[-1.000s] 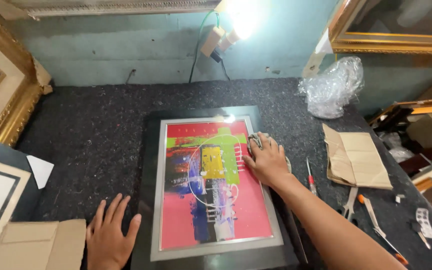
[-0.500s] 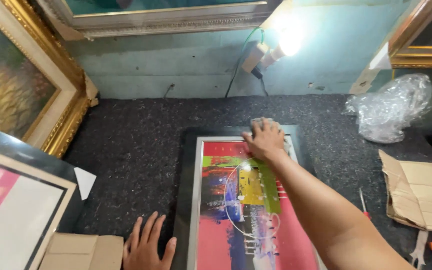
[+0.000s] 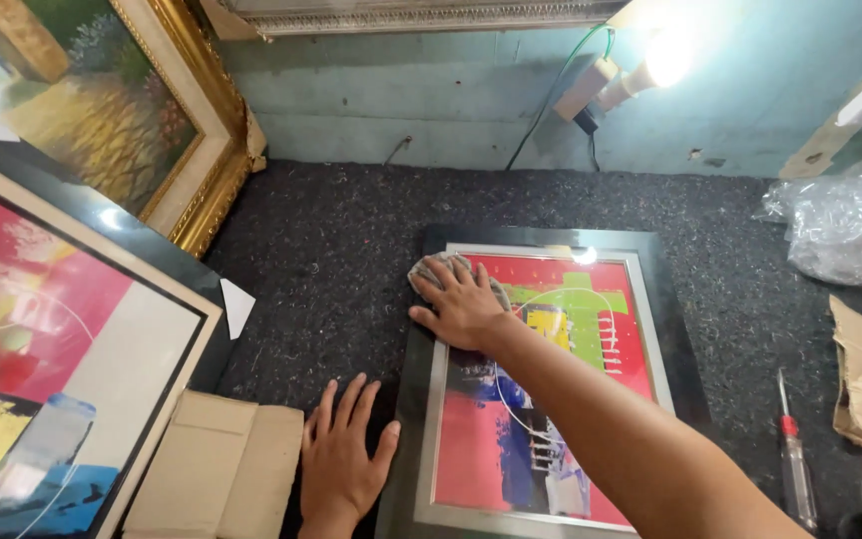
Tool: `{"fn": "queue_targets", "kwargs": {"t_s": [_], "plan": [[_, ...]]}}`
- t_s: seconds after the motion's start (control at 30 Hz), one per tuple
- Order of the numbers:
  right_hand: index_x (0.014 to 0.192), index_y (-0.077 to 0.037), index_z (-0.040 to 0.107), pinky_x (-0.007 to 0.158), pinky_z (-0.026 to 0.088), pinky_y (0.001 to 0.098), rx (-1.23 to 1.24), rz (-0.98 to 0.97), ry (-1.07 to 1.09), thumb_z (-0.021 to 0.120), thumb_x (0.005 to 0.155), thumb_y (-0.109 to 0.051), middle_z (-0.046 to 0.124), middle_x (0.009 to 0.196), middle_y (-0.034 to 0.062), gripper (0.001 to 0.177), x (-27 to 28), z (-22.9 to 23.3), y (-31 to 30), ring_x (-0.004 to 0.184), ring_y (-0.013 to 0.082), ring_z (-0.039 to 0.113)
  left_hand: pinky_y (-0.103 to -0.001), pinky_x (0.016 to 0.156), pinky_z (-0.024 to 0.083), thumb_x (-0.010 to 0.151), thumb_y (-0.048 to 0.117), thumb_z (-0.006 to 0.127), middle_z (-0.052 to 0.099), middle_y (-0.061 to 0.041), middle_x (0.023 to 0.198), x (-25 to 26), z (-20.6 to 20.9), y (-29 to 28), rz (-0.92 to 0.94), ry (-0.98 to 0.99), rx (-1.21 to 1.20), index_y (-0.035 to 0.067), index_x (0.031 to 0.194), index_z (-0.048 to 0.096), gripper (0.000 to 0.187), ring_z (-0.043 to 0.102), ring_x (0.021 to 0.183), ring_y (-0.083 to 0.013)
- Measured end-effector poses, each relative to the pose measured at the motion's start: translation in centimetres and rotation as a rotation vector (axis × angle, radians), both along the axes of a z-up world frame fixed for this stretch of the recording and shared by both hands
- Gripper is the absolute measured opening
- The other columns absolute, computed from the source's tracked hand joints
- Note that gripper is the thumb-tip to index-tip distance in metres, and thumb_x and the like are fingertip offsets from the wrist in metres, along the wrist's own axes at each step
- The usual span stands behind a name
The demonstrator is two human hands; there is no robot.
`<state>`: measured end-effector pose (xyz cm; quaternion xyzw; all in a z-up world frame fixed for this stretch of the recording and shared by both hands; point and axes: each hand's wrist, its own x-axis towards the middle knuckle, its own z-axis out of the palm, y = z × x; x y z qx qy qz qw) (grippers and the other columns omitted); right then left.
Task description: The person is finishing a framed artwork by cleaning the glass, cutting cardboard strips for the backing, and securing them with a manual fastener tool.
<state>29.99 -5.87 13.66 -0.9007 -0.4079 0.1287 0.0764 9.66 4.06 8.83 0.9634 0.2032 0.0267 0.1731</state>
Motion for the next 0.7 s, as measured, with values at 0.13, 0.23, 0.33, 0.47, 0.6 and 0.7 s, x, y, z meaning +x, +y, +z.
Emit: {"fn": "queue_targets", "kwargs": {"t_s": [0.13, 0.23, 0.33, 0.47, 0.6, 0.7], "plan": [[0.135, -0.021, 0.028, 0.101, 0.005, 0.0585, 0.101, 0.123, -0.103, 0.021, 0.084, -0.054, 0.015, 0.144, 0.0066, 0.062, -5.4, -1.1, -1.9, 0.131, 0.0343, 0.009, -0.046, 0.098, 0.022, 0.084, 0.047, 0.027, 0.033, 0.008, 0.138, -0.3, -0.8, -0.1, -0.038, -0.132, 0.060, 0.026, 0.127, 0.041, 0.050, 0.021, 0.131, -0.0222], [0.138, -0.021, 0.020, 0.103, -0.002, 0.0547, 0.024, 0.182, 0.037, 0.020, 0.084, -0.052, 0.006, 0.146, 0.0057, 0.062, -10.8, 1.1, -3.7, 0.133, 0.0315, -0.002, -0.042, 0.099, 0.022, 0.086, 0.046, 0.025, 0.034, 0.009, 0.138, -0.5, -2.0, 0.4, -0.045, -0.184, 0.133, 0.024, 0.127, 0.042, 0.050, 0.022, 0.131, -0.0206], [0.132, -0.019, 0.035, 0.098, 0.005, 0.0610, 0.216, 0.253, -0.036, 0.034, 0.084, -0.047, 0.023, 0.141, 0.0075, 0.056, -15.2, -1.1, -6.1, 0.130, 0.0365, 0.011, -0.045, 0.099, 0.022, 0.086, 0.044, 0.023, 0.033, 0.009, 0.138, -0.6, -1.4, 0.3, -0.044, -0.145, 0.097, 0.027, 0.130, 0.039, 0.050, 0.020, 0.132, -0.0211], [0.128, -0.018, 0.042, 0.091, 0.017, 0.0638, 0.314, 0.309, -0.178, 0.041, 0.084, -0.045, 0.033, 0.136, 0.0078, 0.052, -19.7, -2.0, -10.6, 0.123, 0.0363, 0.027, -0.046, 0.097, 0.024, 0.086, 0.043, 0.026, 0.033, 0.008, 0.138, -0.9, -1.3, -0.2, -0.070, -0.175, 0.141, 0.026, 0.129, 0.039, 0.048, 0.022, 0.131, -0.0220], [0.133, -0.022, 0.033, 0.096, -0.001, 0.0642, 0.086, 0.066, 0.082, 0.036, 0.086, -0.046, 0.019, 0.143, 0.0018, 0.053, -21.3, -0.1, -15.5, 0.131, 0.0290, 0.009, -0.045, 0.101, 0.020, 0.084, 0.051, 0.026, 0.029, 0.009, 0.140, -1.0, -0.7, -0.5, -0.036, -0.081, 0.092, 0.027, 0.130, 0.036, 0.053, 0.017, 0.133, -0.0200], [0.133, -0.026, 0.031, 0.094, 0.006, 0.0645, 0.021, -0.090, -0.039, 0.035, 0.086, -0.049, 0.016, 0.143, -0.0005, 0.053, -21.5, -1.4, -20.2, 0.130, 0.0274, 0.012, -0.045, 0.102, 0.019, 0.083, 0.053, 0.026, 0.028, 0.010, 0.141, -0.7, -0.8, -0.4, -0.029, -0.067, 0.092, 0.029, 0.131, 0.035, 0.054, 0.015, 0.133, -0.0198]]}}
